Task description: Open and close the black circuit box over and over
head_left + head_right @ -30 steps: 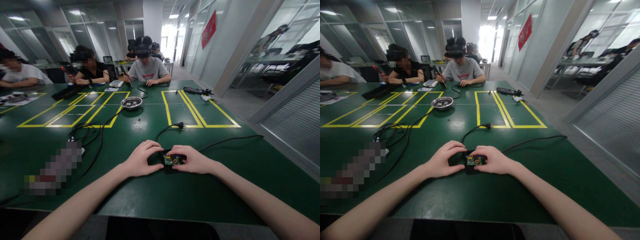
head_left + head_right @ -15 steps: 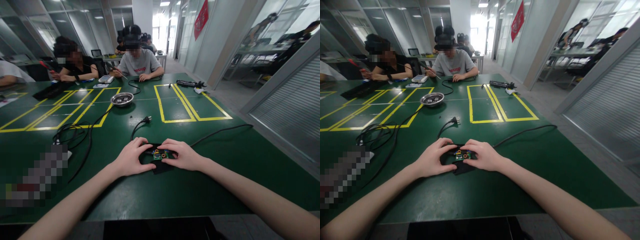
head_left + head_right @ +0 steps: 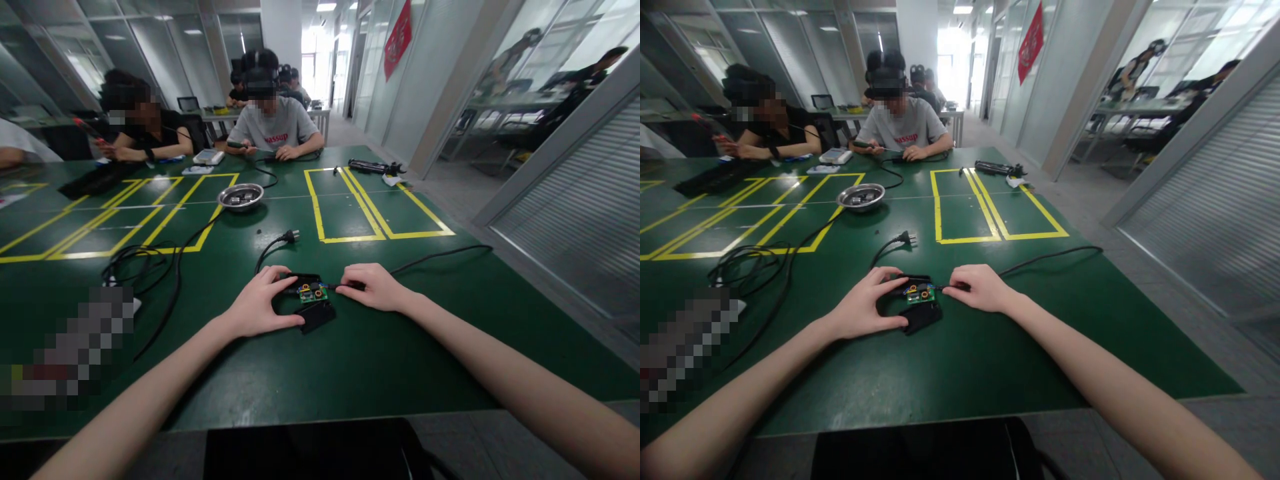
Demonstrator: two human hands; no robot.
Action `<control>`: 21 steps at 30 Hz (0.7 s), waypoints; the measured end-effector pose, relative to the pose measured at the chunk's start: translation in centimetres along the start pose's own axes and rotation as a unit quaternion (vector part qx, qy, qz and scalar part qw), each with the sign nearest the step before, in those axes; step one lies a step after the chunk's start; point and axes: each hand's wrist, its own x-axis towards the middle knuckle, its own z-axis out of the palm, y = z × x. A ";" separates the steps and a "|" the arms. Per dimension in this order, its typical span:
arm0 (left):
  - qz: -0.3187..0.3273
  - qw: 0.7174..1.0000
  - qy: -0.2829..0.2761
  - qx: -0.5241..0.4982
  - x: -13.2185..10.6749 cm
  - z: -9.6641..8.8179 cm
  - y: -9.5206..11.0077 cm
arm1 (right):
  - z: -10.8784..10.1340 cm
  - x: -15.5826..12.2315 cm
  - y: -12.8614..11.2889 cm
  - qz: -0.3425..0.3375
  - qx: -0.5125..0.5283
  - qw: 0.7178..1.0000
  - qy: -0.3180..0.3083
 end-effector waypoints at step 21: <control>-0.023 1.000 -0.011 0.005 0.0 0.2 -0.9 | 1.1 0.1 -1.7 0.025 -0.016 1.000 -0.005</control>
